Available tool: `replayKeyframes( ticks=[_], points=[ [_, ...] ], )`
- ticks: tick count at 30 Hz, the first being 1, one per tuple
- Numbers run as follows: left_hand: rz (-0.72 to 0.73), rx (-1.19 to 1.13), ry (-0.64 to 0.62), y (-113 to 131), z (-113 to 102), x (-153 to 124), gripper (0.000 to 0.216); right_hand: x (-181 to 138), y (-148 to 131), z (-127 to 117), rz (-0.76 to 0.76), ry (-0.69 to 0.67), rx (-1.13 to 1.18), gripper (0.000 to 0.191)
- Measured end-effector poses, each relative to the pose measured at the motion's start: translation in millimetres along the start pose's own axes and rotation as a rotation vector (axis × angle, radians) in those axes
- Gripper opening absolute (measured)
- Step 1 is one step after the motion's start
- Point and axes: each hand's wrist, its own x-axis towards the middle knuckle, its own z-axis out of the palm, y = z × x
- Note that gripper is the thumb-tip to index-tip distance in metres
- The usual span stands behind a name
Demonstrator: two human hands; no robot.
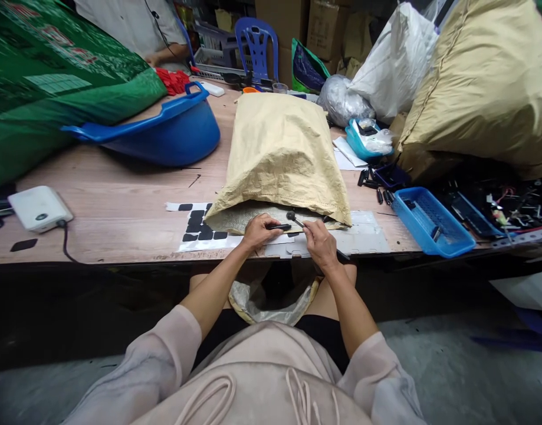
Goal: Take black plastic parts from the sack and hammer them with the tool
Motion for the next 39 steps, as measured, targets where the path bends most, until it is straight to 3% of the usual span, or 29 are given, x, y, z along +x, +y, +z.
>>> replayKeyframes(
  ticks=[5, 9, 16, 21, 26, 33, 39],
  points=[
    [0.039, 0.009, -0.005, -2, 0, 0, 0.021, -8, -17, 7, -0.022, -0.097, -0.041, 0.037],
    [0.049, -0.006, -0.012, -4, 0, 1, 0.019, -10, -21, 9, -0.036, -0.049, -0.051, 0.04],
    [0.066, -0.008, -0.009, -5, 1, 1, 0.017, -9, -19, 12, -0.068, -0.096, -0.154, 0.039],
    [0.057, -0.015, 0.014, -7, 5, 2, 0.019, -9, -15, 4, -0.04, -0.004, -0.133, 0.04],
    [0.038, 0.006, 0.024, -7, 6, 1, 0.02, -15, -9, 5, -0.034, -0.057, -0.155, 0.039],
    [0.025, 0.039, 0.024, -3, 5, 1, 0.021, -1, 21, 2, -0.009, 0.038, -0.177, 0.036],
    [0.035, 0.054, 0.012, 0, 2, 0, 0.017, 12, 61, -2, -0.104, -0.003, -0.268, 0.032]
  ],
)
